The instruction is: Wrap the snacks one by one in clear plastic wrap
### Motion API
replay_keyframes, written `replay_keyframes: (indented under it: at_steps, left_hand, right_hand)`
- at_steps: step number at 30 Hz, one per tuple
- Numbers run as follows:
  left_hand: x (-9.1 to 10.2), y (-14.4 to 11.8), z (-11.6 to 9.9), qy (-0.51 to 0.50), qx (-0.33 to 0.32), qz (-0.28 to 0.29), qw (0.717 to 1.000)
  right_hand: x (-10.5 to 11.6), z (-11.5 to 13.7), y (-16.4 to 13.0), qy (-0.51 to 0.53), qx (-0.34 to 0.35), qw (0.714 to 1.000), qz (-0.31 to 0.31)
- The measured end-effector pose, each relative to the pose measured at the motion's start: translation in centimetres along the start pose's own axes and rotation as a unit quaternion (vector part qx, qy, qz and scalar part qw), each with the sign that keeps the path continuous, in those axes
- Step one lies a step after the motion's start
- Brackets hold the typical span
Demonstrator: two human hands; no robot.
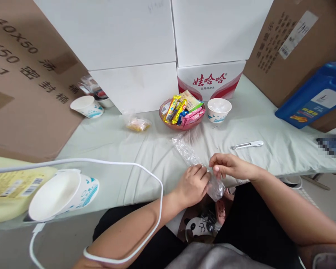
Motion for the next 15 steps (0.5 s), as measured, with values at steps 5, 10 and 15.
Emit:
replay_keyframes:
  at_steps: [5,10,15]
  left_hand:
    - [2.5,-0.3,-1.1,-0.203,-0.011,0.017,0.979]
    - [4.3,0.6,5.0,-0.254,0.151,-0.062,0.953]
    - [3.1,1.4,11.5,-0.149,0.292,-0.085,0.941]
  right_hand:
    - [-0.2,1.9,1.1,-0.189,0.156,0.969,0.003]
    - [-3.1,1.6,1.5,-0.274,0.175,0.942,0.078]
    - [-3.2,1.9,1.7,-0.266,0.156,0.948,0.079]
Point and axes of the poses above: each hand's wrist, its own y-axis towards the middle knuckle, its own x-axis out of the back of the hand, z = x × y, the point moved 9 cm from there along y, towards the middle knuckle, and after that the axes turned 8 degrees about x, right-handed, at the moved point
